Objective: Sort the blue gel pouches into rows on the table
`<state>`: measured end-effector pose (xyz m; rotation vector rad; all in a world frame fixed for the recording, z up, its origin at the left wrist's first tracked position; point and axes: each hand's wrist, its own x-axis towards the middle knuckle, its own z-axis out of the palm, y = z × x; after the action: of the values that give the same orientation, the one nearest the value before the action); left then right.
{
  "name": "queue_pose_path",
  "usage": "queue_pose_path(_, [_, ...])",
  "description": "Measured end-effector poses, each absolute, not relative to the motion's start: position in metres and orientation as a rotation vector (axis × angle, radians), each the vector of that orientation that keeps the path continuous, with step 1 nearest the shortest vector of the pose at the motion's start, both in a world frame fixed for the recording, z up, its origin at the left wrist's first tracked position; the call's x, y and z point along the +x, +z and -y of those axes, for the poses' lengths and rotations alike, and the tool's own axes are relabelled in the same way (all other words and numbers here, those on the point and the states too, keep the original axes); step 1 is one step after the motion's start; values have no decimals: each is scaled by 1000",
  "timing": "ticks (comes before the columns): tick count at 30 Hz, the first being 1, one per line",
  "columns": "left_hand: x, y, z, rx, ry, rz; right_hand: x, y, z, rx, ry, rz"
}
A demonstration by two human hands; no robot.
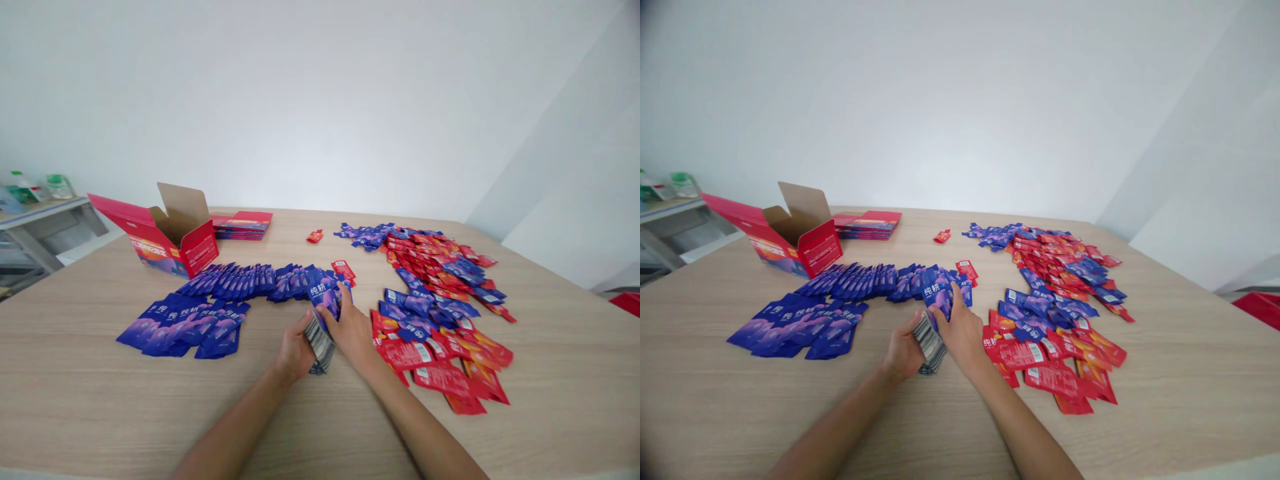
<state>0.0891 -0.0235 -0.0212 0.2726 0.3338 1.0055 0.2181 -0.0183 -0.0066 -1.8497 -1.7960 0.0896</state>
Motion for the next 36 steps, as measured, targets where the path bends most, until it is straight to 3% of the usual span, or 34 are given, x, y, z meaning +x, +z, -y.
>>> queue_pose_path(10, [55, -14, -1, 130, 1143, -271, 220, 0, 25, -1598, 38, 2322])
queue_pose_path(16, [48, -2, 1, 152, 1213, -326, 218, -12, 24, -1356, -107, 2277])
queue_pose_path(21, [54, 4, 10, 179, 1241, -377, 206, -31, 25, -1110, 238, 2072])
queue_pose_path(26, [55, 6, 9, 186, 1253, -350, 202, -36, 25, -1054, 316, 1986])
queue_pose_path(36, [73, -17, 24, 116, 1014, -307, 203, -23, 37, -797, 17, 2283])
